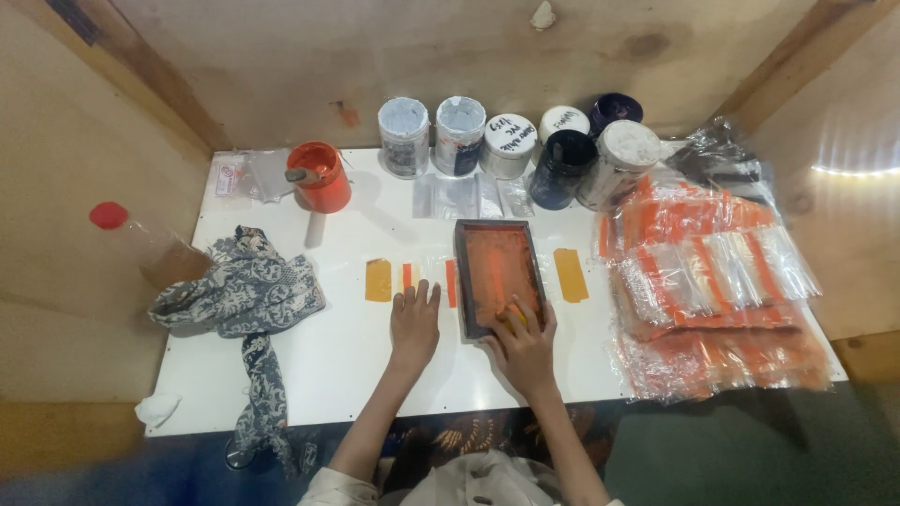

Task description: Manually applying orange ink to small rectangular strips using a small screen-printing frame and a squeegee tool.

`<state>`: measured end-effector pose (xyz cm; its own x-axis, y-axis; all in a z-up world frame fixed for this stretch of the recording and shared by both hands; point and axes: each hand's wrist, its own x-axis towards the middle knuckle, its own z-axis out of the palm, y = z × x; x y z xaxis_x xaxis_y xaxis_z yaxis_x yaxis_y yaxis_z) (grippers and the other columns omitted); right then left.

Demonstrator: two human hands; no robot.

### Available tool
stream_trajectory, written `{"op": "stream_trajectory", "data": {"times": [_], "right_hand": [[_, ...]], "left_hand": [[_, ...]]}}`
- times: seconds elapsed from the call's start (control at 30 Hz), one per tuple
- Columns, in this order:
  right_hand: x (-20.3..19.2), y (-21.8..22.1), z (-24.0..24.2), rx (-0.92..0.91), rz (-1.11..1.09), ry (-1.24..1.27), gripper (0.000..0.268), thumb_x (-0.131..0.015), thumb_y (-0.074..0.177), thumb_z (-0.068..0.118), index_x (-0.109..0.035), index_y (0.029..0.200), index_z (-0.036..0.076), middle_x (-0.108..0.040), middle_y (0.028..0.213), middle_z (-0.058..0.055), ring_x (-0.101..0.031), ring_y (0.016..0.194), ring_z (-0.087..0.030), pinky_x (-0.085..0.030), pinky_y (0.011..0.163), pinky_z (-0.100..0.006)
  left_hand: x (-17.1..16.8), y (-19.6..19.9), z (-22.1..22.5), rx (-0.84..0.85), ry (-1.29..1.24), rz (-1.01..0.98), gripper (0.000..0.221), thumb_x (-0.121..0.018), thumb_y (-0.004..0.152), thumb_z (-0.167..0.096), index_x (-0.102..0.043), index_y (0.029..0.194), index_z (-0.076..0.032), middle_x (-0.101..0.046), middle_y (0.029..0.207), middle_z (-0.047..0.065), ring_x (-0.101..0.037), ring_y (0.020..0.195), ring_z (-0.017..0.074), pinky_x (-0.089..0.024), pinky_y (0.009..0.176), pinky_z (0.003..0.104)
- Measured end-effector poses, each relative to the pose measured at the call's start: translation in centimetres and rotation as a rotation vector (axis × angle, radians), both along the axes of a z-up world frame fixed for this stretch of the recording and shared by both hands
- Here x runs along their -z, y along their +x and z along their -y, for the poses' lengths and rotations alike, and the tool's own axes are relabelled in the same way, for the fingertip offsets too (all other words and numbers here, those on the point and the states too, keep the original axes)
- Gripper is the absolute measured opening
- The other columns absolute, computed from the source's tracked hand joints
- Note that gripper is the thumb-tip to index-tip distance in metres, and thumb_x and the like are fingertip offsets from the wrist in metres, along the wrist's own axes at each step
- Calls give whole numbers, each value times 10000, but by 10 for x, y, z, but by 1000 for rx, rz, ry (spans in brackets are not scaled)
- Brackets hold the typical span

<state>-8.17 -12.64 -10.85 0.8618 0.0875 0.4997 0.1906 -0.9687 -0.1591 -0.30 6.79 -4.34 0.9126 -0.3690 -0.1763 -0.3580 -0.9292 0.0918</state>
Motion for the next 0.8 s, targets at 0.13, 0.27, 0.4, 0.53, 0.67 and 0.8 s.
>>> {"op": "stream_trajectory", "data": {"times": [0.13, 0.27, 0.4, 0.53, 0.67, 0.8], "right_hand": [[-2, -4, 9, 33, 22, 26, 243, -673, 910, 476, -758, 970, 257, -668, 1127, 48, -457, 1407, -221, -189, 1211, -657], [-9, -7, 17, 52, 27, 15, 226, -645, 931, 445, -749, 996, 256, -668, 1152, 39, -461, 1420, -221, -195, 1221, -637], [-9, -6, 27, 47, 8, 47, 194, -641, 950, 375, -733, 1023, 221, -671, 1166, 13, -456, 1447, -226, -237, 1222, -610], [7, 0, 48, 64, 20, 40, 211, -657, 928, 409, -731, 1042, 248, -664, 1159, 33, -455, 1451, -228, -249, 1229, -597], [9, -1, 58, 97, 24, -74, 204, -726, 859, 414, -734, 999, 265, -671, 1163, 49, -450, 1459, -226, -265, 1234, -590], [18, -6, 63, 78, 14, -152, 207, -737, 825, 441, -735, 968, 291, -681, 1142, 55, -469, 1439, -227, -281, 1223, -597]], "left_hand": [[-10, -2, 6, -8, 14, -21, 603, -583, 886, 63, -545, 1451, -145, -553, 1292, 90, -509, 1044, 222, -364, 863, 357], [-8, -2, 7, -3, 21, -23, 605, -586, 892, 47, -536, 1461, -151, -546, 1308, 88, -508, 1050, 225, -368, 866, 352], [-3, 0, 8, -17, 32, -29, 603, -578, 891, 51, -537, 1460, -145, -550, 1324, 95, -510, 1057, 220, -366, 883, 357], [-4, -1, 3, -28, 66, 5, 580, -610, 898, 15, -537, 1453, -133, -553, 1343, 99, -505, 1130, 224, -361, 937, 360], [1, 2, -3, -29, 80, 11, 581, -620, 896, 2, -533, 1454, -134, -540, 1359, 102, -486, 1145, 235, -357, 947, 370], [-2, 0, -6, -27, 116, 19, 577, -627, 910, -23, -520, 1464, -145, -532, 1381, 101, -478, 1174, 240, -341, 969, 378]]}}
